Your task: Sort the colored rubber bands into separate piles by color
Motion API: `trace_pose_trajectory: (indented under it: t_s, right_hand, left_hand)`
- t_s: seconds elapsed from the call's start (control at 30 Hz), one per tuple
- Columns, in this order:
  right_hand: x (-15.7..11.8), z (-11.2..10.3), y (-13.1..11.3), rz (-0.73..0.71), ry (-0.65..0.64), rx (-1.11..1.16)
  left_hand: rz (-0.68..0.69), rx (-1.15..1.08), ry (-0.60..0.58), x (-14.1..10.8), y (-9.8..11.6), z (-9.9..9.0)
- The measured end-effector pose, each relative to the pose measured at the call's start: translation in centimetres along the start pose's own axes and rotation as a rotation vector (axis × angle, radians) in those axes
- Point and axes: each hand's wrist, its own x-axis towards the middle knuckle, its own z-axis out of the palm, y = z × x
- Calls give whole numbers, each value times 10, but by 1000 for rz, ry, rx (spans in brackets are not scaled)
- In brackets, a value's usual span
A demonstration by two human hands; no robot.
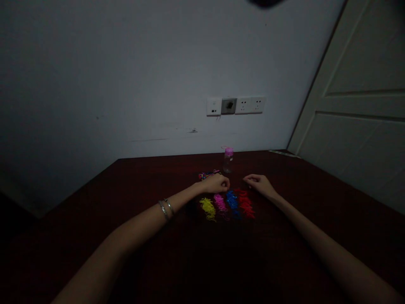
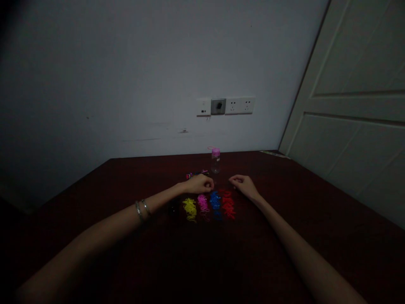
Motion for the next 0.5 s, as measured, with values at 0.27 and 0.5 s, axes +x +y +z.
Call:
trace_pose_trajectory:
  t_s: [0.27,0.5]
  right_hand:
    - [1,-1,2,18,-33,-7]
    - [-2,0,-2,7,-8,11]
  left_hand:
    - [-59,-159,-35,-1,-8,3]
    - [-256,-423,227,-2,-57,-3]
